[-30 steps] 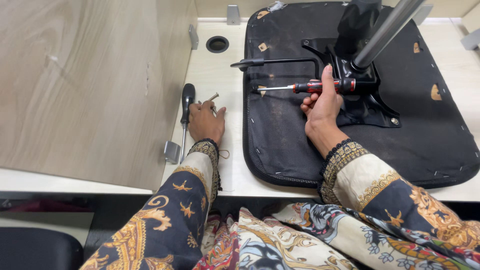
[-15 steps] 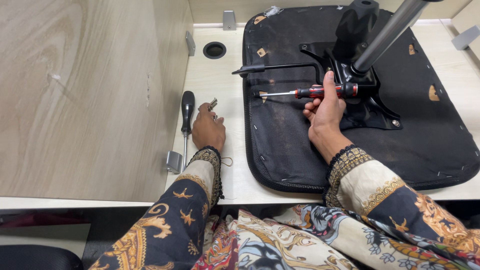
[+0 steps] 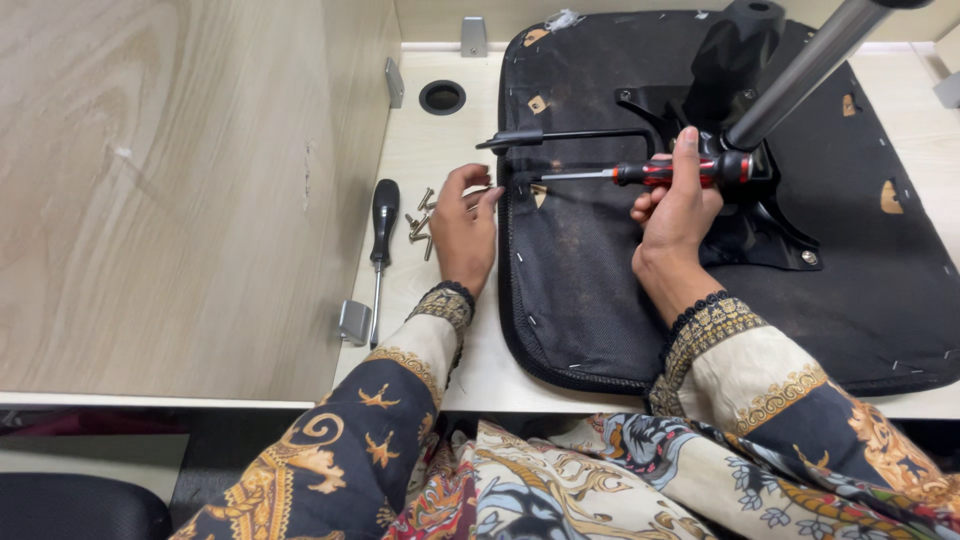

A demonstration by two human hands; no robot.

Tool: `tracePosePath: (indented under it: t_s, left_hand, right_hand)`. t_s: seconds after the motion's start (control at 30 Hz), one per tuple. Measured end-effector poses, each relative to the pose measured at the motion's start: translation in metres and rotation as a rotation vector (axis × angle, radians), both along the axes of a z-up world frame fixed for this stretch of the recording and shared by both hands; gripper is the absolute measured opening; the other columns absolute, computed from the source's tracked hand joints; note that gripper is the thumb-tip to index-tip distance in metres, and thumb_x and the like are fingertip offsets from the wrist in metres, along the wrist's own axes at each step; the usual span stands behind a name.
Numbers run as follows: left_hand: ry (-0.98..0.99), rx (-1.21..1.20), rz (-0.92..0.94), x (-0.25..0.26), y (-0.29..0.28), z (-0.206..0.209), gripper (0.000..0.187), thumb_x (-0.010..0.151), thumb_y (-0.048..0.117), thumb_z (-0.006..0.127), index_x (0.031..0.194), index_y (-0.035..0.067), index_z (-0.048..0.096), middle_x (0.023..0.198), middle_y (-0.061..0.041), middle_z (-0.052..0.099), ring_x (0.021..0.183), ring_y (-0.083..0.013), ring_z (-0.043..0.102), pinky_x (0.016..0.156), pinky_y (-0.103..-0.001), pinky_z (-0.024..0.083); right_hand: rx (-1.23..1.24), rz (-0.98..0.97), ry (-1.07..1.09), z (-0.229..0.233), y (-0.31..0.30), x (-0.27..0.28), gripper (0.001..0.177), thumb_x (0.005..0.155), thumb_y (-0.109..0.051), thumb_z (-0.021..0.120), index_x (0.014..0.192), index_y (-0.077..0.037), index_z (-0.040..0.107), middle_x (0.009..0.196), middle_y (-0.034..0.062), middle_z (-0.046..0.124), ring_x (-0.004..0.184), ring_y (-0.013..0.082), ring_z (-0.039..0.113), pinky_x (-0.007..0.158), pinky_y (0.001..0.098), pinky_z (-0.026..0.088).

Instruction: The person uses a screwdriver to fasten screws into the underside of an office chair seat, securing the seat to its central support column. The person repeatedly picks up screws and tightens them in sequence.

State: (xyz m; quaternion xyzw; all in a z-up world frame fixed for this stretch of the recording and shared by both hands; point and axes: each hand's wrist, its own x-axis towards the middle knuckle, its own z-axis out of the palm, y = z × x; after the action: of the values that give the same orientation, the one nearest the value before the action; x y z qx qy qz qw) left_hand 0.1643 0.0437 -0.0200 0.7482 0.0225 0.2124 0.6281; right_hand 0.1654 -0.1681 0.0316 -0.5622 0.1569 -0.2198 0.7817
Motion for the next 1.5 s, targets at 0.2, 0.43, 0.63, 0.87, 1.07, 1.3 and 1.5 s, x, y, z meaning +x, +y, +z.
tracePosePath:
  t_s: [0.2,0.43,0.63,0.87,1.07,1.3,1.5]
  left_hand:
    - [-0.023,-0.157,-0.146,0.017,-0.038,0.014,0.031,0.092,-0.007,0.063,0.123,0.0,0.06,0.118,-0.011,0.069,0.107,-0.0177,0.074,0.093,-0.027,0.063]
    - [-0.045,0.049,-0.147,0.027,-0.039,0.005,0.033,0.091,-0.009,0.063,0.122,0.002,0.062,0.114,-0.01,0.072,0.107,-0.0172,0.075,0.094,-0.027,0.062]
    - [-0.092,0.228,-0.184,0.024,-0.032,0.01,0.03,0.091,-0.008,0.063,0.118,0.004,0.066,0.111,-0.011,0.078,0.105,-0.0207,0.077,0.093,-0.031,0.061]
    - [-0.082,0.266,-0.227,0.022,-0.03,0.019,0.029,0.091,-0.006,0.063,0.117,0.007,0.068,0.108,-0.011,0.079,0.102,-0.0217,0.078,0.09,-0.032,0.063]
    - [-0.084,0.313,-0.301,0.026,-0.025,0.026,0.032,0.093,-0.002,0.062,0.123,0.01,0.063,0.109,-0.011,0.078,0.105,-0.0211,0.077,0.088,-0.031,0.063]
    - [-0.025,0.432,-0.235,0.025,-0.031,0.03,0.031,0.093,0.007,0.07,0.122,0.012,0.061,0.106,-0.008,0.08,0.099,-0.021,0.078,0.087,-0.033,0.062]
    - [-0.081,0.393,-0.22,0.02,-0.034,0.028,0.039,0.088,0.005,0.074,0.124,0.01,0.058,0.111,-0.011,0.075,0.101,-0.0222,0.076,0.087,-0.034,0.062]
  right_hand:
    - [-0.308,0.028,-0.204,0.035,-0.02,0.005,0.047,0.101,-0.051,0.068,0.09,-0.006,0.066,0.068,-0.0025,0.062,0.048,0.0036,0.055,0.044,0.0176,0.047]
    - [-0.521,0.098,-0.261,0.054,-0.022,0.0,0.044,0.101,-0.049,0.068,0.086,-0.007,0.067,0.063,-0.0015,0.062,0.047,0.0043,0.056,0.043,0.017,0.044]
    - [-0.594,0.156,-0.303,0.063,-0.007,0.006,0.036,0.101,-0.041,0.071,0.086,-0.008,0.067,0.066,-0.0009,0.063,0.051,0.0059,0.058,0.047,0.0191,0.045]
    - [-0.923,0.23,-0.497,0.086,0.004,0.012,0.028,0.105,-0.029,0.073,0.089,-0.006,0.067,0.073,0.0009,0.068,0.067,0.0099,0.067,0.064,0.0236,0.053]
    - [-0.979,0.246,-0.455,0.101,0.011,0.021,0.029,0.101,-0.031,0.073,0.086,-0.008,0.067,0.067,0.0007,0.067,0.061,0.0098,0.067,0.058,0.024,0.053]
    - [-1.002,0.217,-0.466,0.099,0.009,0.021,0.03,0.101,-0.032,0.074,0.087,-0.007,0.067,0.068,0.0016,0.067,0.062,0.0102,0.068,0.058,0.024,0.054]
    - [-0.971,0.246,-0.418,0.096,0.007,0.013,0.03,0.101,-0.033,0.073,0.086,-0.007,0.068,0.067,0.0013,0.068,0.062,0.0097,0.069,0.059,0.0234,0.055]
